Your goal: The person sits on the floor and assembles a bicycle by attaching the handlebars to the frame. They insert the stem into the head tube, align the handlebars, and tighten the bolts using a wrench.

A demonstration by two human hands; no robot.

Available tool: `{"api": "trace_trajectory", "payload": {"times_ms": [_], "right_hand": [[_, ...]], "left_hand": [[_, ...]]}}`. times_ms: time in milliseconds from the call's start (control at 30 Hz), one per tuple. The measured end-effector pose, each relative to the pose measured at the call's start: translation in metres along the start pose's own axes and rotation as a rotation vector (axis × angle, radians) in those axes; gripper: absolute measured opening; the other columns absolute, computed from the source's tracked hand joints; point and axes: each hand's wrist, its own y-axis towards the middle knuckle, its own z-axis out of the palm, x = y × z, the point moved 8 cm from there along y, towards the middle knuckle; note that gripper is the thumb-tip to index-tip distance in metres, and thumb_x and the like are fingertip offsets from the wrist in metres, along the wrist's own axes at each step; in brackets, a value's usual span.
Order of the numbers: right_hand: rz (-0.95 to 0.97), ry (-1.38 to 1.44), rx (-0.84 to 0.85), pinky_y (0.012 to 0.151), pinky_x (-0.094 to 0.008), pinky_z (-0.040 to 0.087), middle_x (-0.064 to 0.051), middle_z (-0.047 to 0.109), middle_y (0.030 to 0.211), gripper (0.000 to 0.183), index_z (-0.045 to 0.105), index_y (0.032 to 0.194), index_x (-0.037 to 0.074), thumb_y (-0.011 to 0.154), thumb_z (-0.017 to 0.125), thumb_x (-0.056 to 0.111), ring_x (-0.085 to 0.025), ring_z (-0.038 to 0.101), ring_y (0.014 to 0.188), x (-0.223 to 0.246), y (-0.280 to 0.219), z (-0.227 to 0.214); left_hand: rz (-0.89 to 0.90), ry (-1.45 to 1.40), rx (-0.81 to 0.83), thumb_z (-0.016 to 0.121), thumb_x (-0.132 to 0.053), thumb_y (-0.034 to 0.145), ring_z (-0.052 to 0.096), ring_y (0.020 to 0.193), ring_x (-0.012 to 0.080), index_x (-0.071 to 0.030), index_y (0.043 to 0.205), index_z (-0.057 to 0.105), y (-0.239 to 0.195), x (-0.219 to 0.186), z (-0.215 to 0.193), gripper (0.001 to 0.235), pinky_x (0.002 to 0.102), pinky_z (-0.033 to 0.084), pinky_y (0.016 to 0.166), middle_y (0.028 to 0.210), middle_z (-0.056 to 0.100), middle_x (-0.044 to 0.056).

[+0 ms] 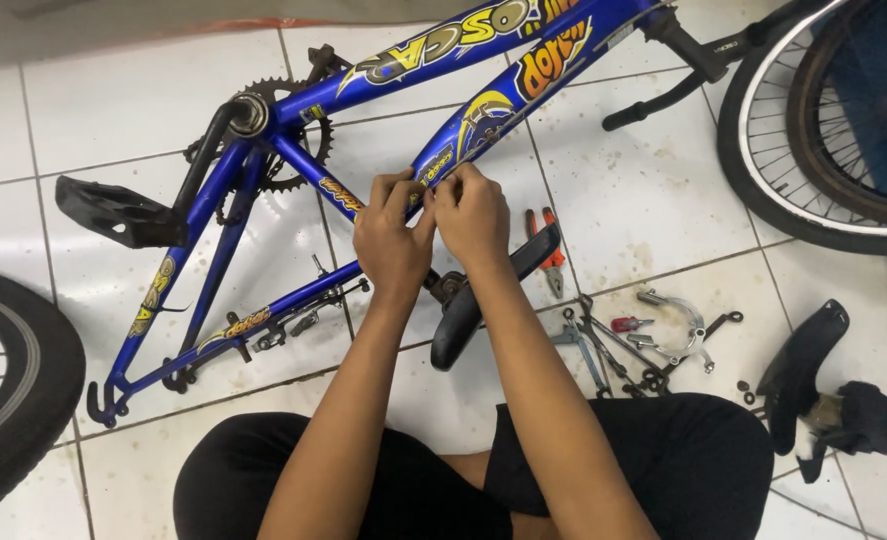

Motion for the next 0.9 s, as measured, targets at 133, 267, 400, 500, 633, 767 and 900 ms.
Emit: {"api": "trace_trajectory", "payload": {"times_ms": [133,267,400,500,633,767,900], "right_hand": [[-0.013,-0.052,-0.022,0.054,-0.039,0.059,-0.014,0.072,0.066,0.019,0.068,0.089,0.002,0.093,0.051,0.010,-0.030,0.073,0.061,-0.002,-0.001,-0.004],[-0.063,-0.026,-0.137,0.055,-0.039,0.058,-0.014,0.071,0.071,0.008,0.063,0.093,0.003,0.086,0.058,0.003,-0.031,0.073,0.062,-0.005,0.003,-0.008],[-0.120,0.016,-0.175,0.056,-0.036,0.059,-0.015,0.069,0.077,0.015,0.061,0.096,0.001,0.082,0.063,-0.006,-0.030,0.073,0.064,0.002,0.001,-0.014],[-0.191,0.024,-0.181,0.062,-0.038,0.061,-0.013,0.064,0.082,0.027,0.062,0.105,0.001,0.080,0.066,-0.010,-0.030,0.073,0.071,0.016,-0.001,-0.019],[-0.250,-0.003,-0.182,0.071,-0.037,0.061,-0.010,0.059,0.087,0.026,0.072,0.101,0.002,0.079,0.069,-0.011,-0.028,0.070,0.081,0.007,-0.001,-0.014],[-0.219,-0.010,-0.203,0.083,-0.037,0.056,-0.004,0.051,0.100,0.017,0.072,0.094,0.007,0.083,0.071,-0.005,-0.025,0.063,0.092,0.004,-0.001,-0.014],[-0.109,0.122,-0.221,0.086,-0.037,0.059,-0.006,0.045,0.107,0.019,0.062,0.108,0.008,0.091,0.068,0.001,-0.027,0.066,0.095,-0.007,0.004,-0.015]], "left_hand": [[-0.003,-0.039,-0.020,0.075,-0.020,0.084,0.074,0.086,0.0221,-0.018,0.084,0.067,-0.001,-0.002,-0.005,0.008,0.035,0.052,0.077,0.102,0.071,-0.006],[-0.017,-0.050,-0.037,0.072,-0.017,0.082,0.073,0.084,0.0220,-0.015,0.082,0.065,0.001,0.000,-0.005,0.007,0.035,0.052,0.077,0.102,0.072,-0.004],[-0.032,-0.064,-0.026,0.071,-0.014,0.081,0.073,0.085,0.0223,-0.011,0.080,0.065,0.001,0.001,-0.004,0.007,0.035,0.053,0.079,0.104,0.072,-0.003],[-0.042,-0.071,-0.024,0.071,-0.014,0.079,0.073,0.084,0.0226,-0.011,0.079,0.065,0.001,-0.002,-0.006,0.007,0.036,0.053,0.079,0.104,0.073,-0.002],[-0.057,-0.088,-0.024,0.072,-0.014,0.078,0.073,0.084,0.0232,-0.010,0.077,0.065,0.000,-0.003,-0.008,0.008,0.037,0.053,0.079,0.104,0.073,-0.002],[-0.028,-0.084,-0.051,0.072,-0.013,0.075,0.074,0.084,0.0234,-0.012,0.075,0.064,-0.001,-0.002,-0.008,0.008,0.035,0.053,0.078,0.105,0.073,-0.003],[-0.043,-0.104,-0.050,0.071,-0.012,0.075,0.074,0.082,0.0261,-0.009,0.075,0.065,0.000,-0.003,-0.010,0.007,0.037,0.053,0.078,0.104,0.074,0.000]]}}
